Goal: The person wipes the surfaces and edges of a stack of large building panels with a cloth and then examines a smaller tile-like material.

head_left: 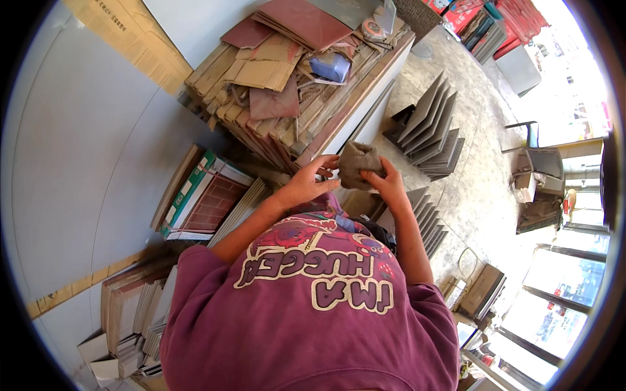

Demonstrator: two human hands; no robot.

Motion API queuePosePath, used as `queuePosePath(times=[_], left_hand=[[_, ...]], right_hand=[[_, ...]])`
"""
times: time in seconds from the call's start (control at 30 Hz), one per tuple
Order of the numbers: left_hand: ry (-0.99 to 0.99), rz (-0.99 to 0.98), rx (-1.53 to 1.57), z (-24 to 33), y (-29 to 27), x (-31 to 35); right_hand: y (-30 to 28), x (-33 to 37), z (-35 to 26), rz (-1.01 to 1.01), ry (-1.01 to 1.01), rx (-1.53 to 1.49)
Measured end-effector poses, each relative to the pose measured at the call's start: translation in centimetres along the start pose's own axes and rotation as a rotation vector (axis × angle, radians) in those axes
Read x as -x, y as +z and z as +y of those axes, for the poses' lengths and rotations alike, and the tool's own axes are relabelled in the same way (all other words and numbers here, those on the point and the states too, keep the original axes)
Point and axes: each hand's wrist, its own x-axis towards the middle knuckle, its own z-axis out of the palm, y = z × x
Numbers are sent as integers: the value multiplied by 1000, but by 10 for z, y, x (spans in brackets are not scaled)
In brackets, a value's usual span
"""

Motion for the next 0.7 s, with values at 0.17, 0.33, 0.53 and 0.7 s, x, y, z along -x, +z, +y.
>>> queuePosePath(times=[0.17,0.33,0.53,0.7], left_hand=[[-103,-23,49,-3,-33,14],[-154,95,91,-24,-58,38],[-202,165,95,-35,-70,56],[-228,155,137,-32,-71,58]], right_hand=[[-16,-67,2,100,-35,-33],[-25,-128,-25,238,-39,-95],[-40,-212,-55,225,-38,-338],[-6,-256,-18,188,151,-32]])
